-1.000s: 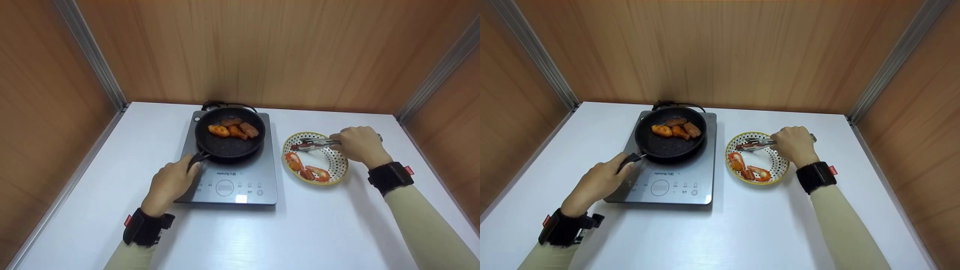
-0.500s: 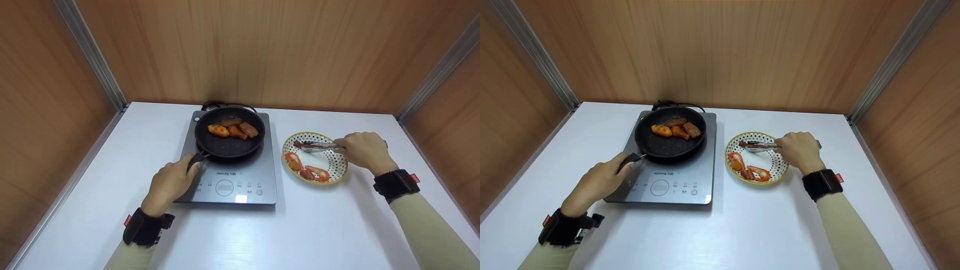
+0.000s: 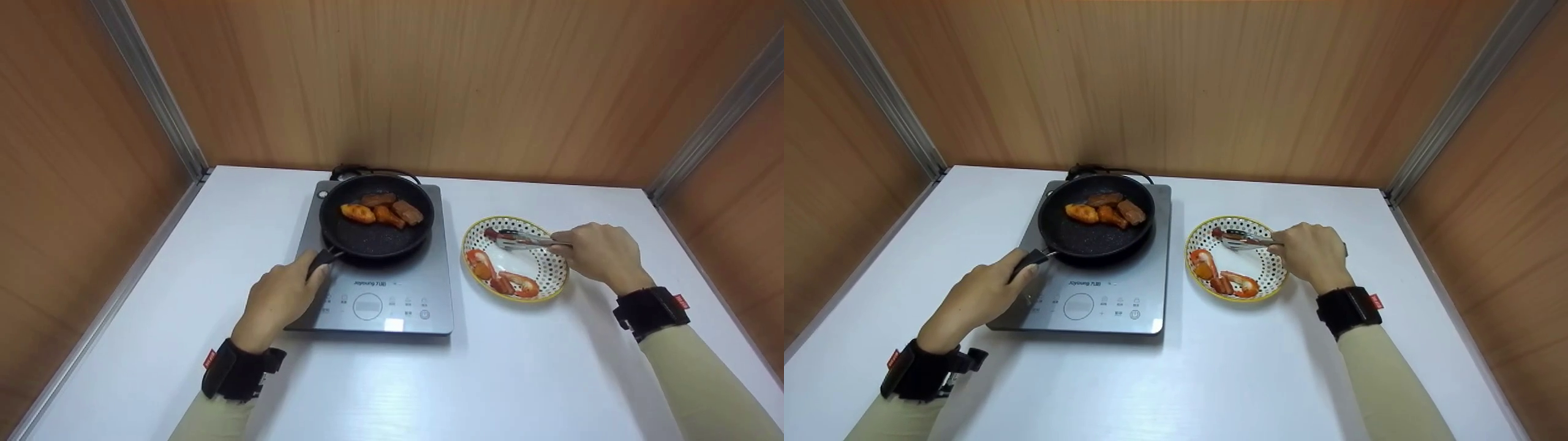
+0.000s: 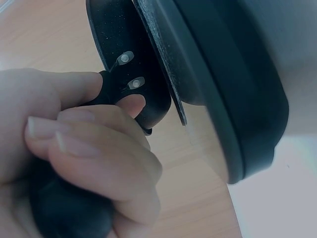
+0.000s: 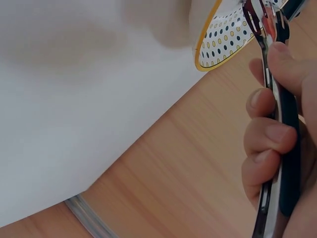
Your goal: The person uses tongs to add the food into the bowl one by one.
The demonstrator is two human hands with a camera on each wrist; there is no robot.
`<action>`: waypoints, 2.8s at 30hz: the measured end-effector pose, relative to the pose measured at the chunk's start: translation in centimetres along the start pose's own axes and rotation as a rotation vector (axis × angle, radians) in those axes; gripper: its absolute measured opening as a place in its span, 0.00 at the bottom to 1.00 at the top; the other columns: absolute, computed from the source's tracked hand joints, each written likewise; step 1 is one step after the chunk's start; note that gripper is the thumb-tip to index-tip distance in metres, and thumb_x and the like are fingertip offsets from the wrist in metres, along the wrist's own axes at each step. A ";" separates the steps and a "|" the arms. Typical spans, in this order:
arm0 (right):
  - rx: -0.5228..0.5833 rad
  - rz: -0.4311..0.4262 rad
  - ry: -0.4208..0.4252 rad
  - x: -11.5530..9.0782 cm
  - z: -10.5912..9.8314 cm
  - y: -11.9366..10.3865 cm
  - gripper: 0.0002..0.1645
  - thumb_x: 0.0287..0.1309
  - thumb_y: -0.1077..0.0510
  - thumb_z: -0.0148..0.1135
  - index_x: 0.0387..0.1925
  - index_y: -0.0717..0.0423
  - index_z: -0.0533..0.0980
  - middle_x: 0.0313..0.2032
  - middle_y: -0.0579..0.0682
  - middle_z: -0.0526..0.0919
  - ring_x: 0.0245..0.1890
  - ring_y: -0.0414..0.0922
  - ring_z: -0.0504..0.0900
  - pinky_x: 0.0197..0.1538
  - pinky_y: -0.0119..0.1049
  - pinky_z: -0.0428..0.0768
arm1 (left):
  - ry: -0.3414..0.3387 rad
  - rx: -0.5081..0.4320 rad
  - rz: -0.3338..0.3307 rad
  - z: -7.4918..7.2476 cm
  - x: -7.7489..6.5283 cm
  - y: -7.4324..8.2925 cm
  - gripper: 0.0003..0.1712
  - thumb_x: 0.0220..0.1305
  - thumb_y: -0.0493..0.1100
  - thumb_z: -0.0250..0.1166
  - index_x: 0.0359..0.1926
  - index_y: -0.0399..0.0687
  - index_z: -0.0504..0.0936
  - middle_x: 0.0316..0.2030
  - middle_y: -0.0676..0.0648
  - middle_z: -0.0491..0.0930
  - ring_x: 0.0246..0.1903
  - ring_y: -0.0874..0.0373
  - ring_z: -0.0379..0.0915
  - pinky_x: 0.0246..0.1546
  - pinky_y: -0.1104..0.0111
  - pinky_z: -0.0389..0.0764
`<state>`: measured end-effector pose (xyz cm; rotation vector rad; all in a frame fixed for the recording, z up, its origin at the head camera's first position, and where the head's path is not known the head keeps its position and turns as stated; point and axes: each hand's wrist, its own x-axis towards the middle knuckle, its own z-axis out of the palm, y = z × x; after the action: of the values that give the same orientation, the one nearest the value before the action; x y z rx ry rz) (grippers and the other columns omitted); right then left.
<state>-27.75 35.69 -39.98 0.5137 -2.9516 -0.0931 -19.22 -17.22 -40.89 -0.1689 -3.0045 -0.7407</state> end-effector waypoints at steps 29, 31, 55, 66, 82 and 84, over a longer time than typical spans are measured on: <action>0.043 -0.056 0.267 0.4 -2.5 -4.4 0.13 0.68 0.47 0.71 0.50 0.44 0.89 0.30 0.49 0.88 0.20 0.47 0.72 0.19 0.40 0.62 | 0.001 0.010 0.011 -0.1 0.0 0.0 0.13 0.83 0.54 0.56 0.46 0.50 0.73 0.24 0.46 0.73 0.25 0.49 0.71 0.22 0.60 0.64; 0.049 -0.066 0.281 0.8 -2.9 -5.1 0.12 0.69 0.47 0.71 0.49 0.44 0.89 0.27 0.47 0.86 0.20 0.46 0.71 0.19 0.39 0.61 | 0.004 0.010 0.014 0.0 0.0 0.0 0.13 0.83 0.53 0.56 0.46 0.50 0.74 0.23 0.46 0.73 0.24 0.49 0.71 0.22 0.61 0.64; 0.105 -0.166 0.356 5.9 -4.5 -15.8 0.10 0.70 0.42 0.70 0.39 0.42 0.86 0.22 0.45 0.80 0.20 0.47 0.75 0.20 0.48 0.71 | -0.012 -0.015 0.014 -0.2 -0.1 0.2 0.13 0.84 0.53 0.55 0.46 0.49 0.74 0.24 0.46 0.73 0.25 0.49 0.71 0.22 0.60 0.65; 0.105 -0.144 0.219 8.3 -3.6 -20.8 0.14 0.72 0.38 0.66 0.48 0.37 0.89 0.33 0.50 0.89 0.28 0.50 0.84 0.27 0.52 0.78 | 0.004 -0.013 0.027 -0.2 -0.2 0.5 0.12 0.84 0.52 0.55 0.45 0.49 0.74 0.24 0.44 0.75 0.25 0.49 0.72 0.22 0.60 0.66; 0.113 -0.152 0.201 9.7 -2.9 -23.3 0.16 0.70 0.39 0.68 0.51 0.39 0.90 0.38 0.49 0.92 0.31 0.53 0.88 0.30 0.54 0.82 | -0.016 -0.006 -0.002 -0.1 -0.1 1.1 0.14 0.83 0.54 0.55 0.49 0.49 0.75 0.24 0.45 0.75 0.24 0.50 0.72 0.22 0.60 0.66; 0.110 -0.149 0.200 9.7 -2.8 -23.4 0.17 0.70 0.39 0.68 0.52 0.39 0.90 0.38 0.49 0.92 0.31 0.53 0.88 0.30 0.54 0.82 | -0.016 -0.008 -0.002 -0.1 -0.1 1.1 0.14 0.83 0.54 0.55 0.49 0.49 0.75 0.24 0.45 0.75 0.25 0.49 0.72 0.22 0.60 0.66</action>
<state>-28.62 10.29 -37.94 0.7133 -2.7322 0.0998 -18.98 -16.34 -40.31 -0.1727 -3.0182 -0.7552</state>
